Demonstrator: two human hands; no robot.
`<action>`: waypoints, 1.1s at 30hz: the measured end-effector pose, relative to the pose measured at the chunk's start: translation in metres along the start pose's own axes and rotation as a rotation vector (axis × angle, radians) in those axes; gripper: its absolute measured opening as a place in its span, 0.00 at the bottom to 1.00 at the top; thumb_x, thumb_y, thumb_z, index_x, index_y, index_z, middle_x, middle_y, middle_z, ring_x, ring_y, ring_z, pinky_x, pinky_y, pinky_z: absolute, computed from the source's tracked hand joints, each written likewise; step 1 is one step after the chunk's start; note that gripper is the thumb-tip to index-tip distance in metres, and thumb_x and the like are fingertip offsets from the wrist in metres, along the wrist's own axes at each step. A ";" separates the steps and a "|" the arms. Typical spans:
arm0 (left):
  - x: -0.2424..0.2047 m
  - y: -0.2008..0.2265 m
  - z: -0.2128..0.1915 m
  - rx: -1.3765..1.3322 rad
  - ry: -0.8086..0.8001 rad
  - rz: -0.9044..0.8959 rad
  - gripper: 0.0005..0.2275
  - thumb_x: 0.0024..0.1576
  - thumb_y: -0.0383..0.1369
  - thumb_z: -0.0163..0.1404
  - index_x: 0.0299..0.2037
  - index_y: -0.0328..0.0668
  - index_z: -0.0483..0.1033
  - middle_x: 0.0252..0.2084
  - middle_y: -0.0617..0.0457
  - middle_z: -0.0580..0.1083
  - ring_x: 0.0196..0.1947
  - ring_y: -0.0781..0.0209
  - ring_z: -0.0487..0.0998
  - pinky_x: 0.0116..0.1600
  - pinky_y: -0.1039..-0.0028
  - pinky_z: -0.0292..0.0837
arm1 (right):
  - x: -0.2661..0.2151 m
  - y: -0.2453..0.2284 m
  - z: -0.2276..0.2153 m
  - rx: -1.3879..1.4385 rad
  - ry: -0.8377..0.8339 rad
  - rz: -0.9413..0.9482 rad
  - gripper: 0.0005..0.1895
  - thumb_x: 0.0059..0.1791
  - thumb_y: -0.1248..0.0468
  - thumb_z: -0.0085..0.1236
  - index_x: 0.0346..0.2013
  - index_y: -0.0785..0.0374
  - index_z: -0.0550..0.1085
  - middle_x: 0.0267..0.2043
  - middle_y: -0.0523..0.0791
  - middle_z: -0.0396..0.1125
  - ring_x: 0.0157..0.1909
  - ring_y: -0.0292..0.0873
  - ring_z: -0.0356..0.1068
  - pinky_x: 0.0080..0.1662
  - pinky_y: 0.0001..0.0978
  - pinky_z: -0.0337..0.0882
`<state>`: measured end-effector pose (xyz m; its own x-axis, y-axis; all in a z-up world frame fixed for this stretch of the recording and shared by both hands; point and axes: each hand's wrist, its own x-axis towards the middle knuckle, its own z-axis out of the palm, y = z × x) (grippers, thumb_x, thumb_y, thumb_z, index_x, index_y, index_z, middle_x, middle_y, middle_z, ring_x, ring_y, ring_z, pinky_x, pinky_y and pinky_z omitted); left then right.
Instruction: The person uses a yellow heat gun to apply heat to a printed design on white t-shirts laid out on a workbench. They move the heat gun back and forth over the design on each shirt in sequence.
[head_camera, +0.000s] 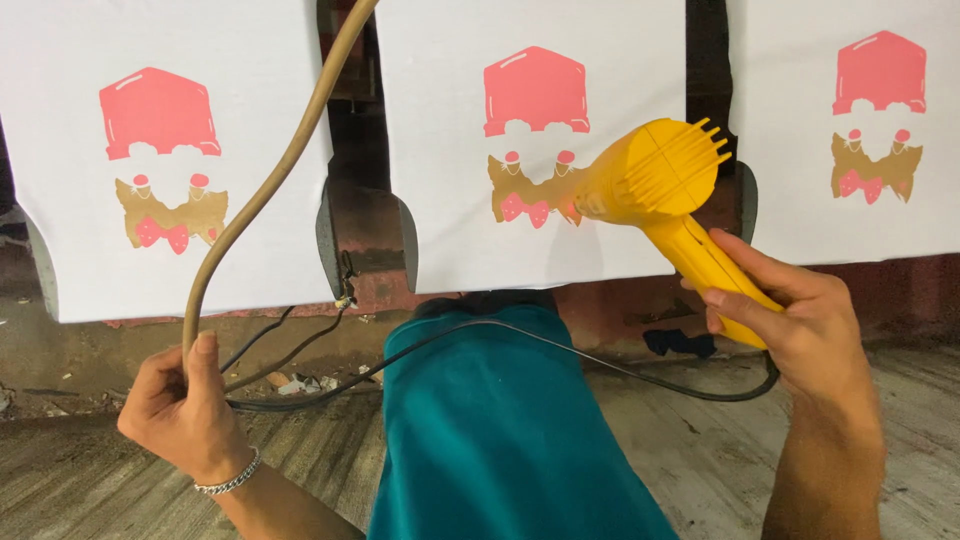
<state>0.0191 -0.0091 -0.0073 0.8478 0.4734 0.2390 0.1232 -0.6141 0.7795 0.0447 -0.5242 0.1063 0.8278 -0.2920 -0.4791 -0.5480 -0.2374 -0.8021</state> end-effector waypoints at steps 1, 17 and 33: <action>0.000 0.002 0.001 0.002 -0.001 -0.001 0.14 0.71 0.34 0.64 0.38 0.28 0.79 0.26 0.49 0.69 0.26 0.66 0.62 0.34 0.75 0.54 | 0.003 -0.001 0.006 0.000 -0.002 0.002 0.33 0.45 0.75 0.59 0.66 0.69 0.71 0.28 0.57 0.69 0.38 0.51 0.76 0.40 0.31 0.68; 0.008 0.003 0.003 -0.016 -0.023 -0.025 0.14 0.73 0.31 0.66 0.40 0.27 0.78 0.27 0.48 0.68 0.27 0.66 0.63 0.35 0.74 0.55 | -0.005 0.011 0.004 -0.078 -0.119 -0.047 0.33 0.43 0.72 0.63 0.64 0.64 0.73 0.32 0.49 0.74 0.28 0.39 0.69 0.38 0.27 0.70; 0.005 0.001 0.003 -0.031 -0.003 -0.019 0.13 0.74 0.29 0.66 0.41 0.27 0.78 0.27 0.48 0.69 0.27 0.66 0.63 0.35 0.75 0.55 | -0.023 0.016 -0.019 -0.081 -0.033 0.031 0.34 0.41 0.76 0.63 0.63 0.68 0.74 0.31 0.53 0.72 0.28 0.43 0.66 0.39 0.30 0.69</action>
<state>0.0247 -0.0097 -0.0070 0.8471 0.4827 0.2223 0.1231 -0.5851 0.8015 0.0146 -0.5386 0.1115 0.8131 -0.2701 -0.5157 -0.5802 -0.3031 -0.7560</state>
